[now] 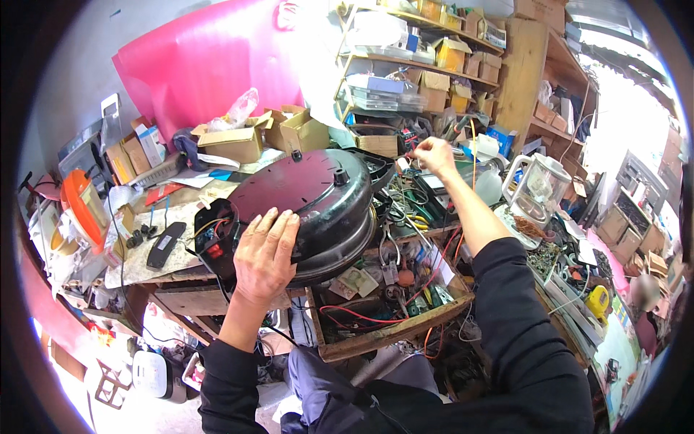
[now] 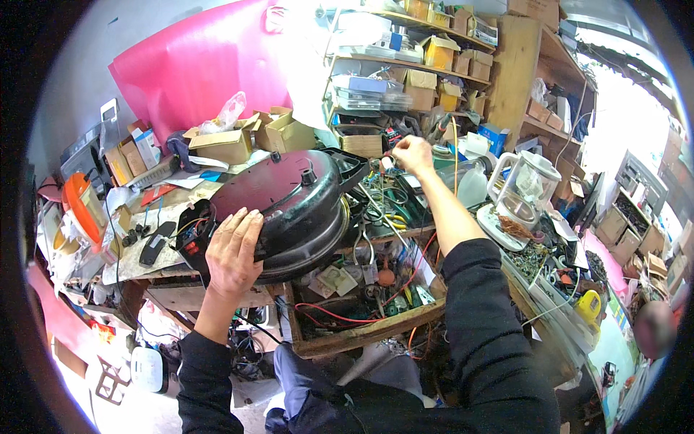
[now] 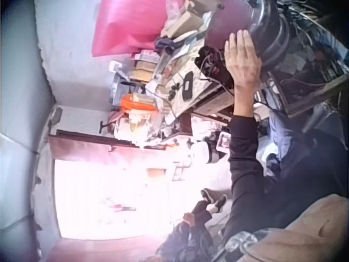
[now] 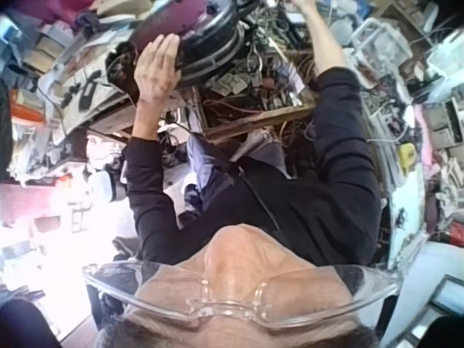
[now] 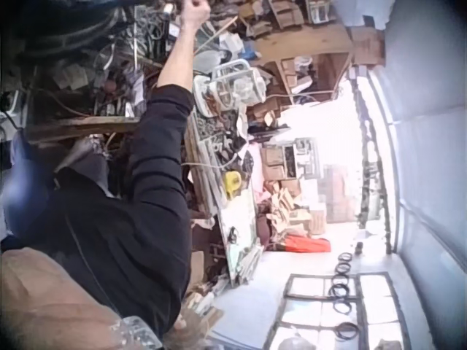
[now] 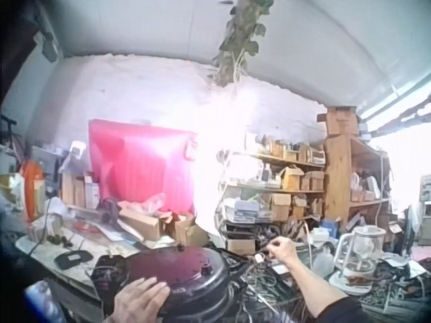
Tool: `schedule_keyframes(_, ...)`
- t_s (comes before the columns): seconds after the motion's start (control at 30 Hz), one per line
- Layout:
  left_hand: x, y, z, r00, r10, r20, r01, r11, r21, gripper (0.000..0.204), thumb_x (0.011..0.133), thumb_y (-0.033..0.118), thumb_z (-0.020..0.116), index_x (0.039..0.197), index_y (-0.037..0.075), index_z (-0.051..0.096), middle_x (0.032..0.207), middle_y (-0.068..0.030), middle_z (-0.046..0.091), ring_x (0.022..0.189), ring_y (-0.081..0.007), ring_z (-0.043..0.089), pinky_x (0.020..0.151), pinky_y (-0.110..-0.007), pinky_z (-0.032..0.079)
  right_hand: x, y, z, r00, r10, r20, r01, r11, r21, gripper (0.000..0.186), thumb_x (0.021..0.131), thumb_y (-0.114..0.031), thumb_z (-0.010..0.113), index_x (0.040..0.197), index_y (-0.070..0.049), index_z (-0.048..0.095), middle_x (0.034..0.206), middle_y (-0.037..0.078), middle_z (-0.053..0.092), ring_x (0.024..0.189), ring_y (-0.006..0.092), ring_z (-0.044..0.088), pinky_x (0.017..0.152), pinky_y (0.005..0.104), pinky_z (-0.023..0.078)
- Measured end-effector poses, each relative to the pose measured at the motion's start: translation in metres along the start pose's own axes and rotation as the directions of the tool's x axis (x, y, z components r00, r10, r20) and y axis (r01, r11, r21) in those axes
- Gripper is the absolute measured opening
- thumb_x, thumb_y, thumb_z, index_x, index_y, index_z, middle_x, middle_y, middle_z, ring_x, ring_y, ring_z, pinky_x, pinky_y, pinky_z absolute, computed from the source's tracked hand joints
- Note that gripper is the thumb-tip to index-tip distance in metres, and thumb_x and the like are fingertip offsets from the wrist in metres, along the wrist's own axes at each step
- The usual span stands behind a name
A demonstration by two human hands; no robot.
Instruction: The person disassembles a black round electric appliance, likely a waffle iron, using a screwdriver to remove screws from the base. They separate the top and bottom halves, inspect the internal wiring and heating elements, and then reassemble the unit by screwing the base back together.
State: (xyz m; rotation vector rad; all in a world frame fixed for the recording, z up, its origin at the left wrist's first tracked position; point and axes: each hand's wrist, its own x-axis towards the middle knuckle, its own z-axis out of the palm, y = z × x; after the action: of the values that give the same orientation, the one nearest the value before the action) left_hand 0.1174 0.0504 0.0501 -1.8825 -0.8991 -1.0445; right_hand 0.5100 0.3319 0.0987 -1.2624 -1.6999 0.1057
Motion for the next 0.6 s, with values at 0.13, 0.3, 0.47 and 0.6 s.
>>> schedule_keyframes(0.13, 0.0, 0.0, 0.0, 1.0, -0.007, 0.028, 0.007, 1.0, -0.016, 0.063, 0.059, 0.004, 0.065, 0.122, 0.0, 0.059, 0.121, -0.015, 0.065, 0.114, -0.0328, 0.062, 0.099, -0.047, 0.049, 0.004, -0.071, -0.037, 0.989, 0.042, -0.14, -0.005, 0.966, 0.257, 0.019, 0.094, -0.016, 0.059, 0.1, 0.002, 0.061, 0.084, 0.011, 0.07, 0.07, 0.0144, 0.069, 0.053, 0.0277, 0.056)
schedule_keyframes(0.3, 0.002, 0.0, -0.004, 0.997, 0.009, 0.072, -0.004, 0.997, -0.071, 0.063, 0.058, 0.004, 0.066, 0.121, 0.0, 0.061, 0.12, -0.0147, 0.065, 0.114, -0.0328, 0.062, 0.098, -0.047, 0.05, 0.012, -0.187, -0.069, 0.961, -0.182, -0.208, 0.266, 0.816, 0.513, 0.021, 0.102, -0.018, 0.048, 0.108, 0.002, 0.051, 0.085, 0.014, 0.067, 0.065, 0.0151, 0.065, 0.052, 0.0297, 0.055)
schedule_keyframes(0.47, -0.001, -0.001, -0.001, 0.997, 0.028, 0.066, -0.024, 0.998, -0.059, 0.063, 0.06, 0.004, 0.065, 0.122, 0.0, 0.06, 0.12, -0.0146, 0.065, 0.113, -0.0328, 0.062, 0.098, -0.047, 0.049, 0.0, -0.266, -0.053, 0.881, -0.458, -0.12, 0.465, 0.792, 0.397, 0.024, 0.102, -0.019, 0.052, 0.114, 0.001, 0.051, 0.08, 0.009, 0.066, 0.062, 0.0116, 0.061, 0.053, 0.0279, 0.054)
schedule_keyframes(0.6, 0.003, -0.002, -0.007, 1.0, 0.014, 0.026, -0.014, 1.0, -0.016, 0.059, 0.064, 0.003, 0.062, 0.123, 0.001, 0.061, 0.12, -0.0141, 0.065, 0.112, -0.0324, 0.063, 0.098, -0.046, 0.048, -0.007, -0.295, -0.051, 0.65, -0.669, -0.359, 0.738, 0.668, 0.092, 0.023, 0.098, -0.018, 0.057, 0.114, -0.001, 0.055, 0.081, 0.009, 0.069, 0.062, 0.0094, 0.062, 0.055, 0.0242, 0.049)
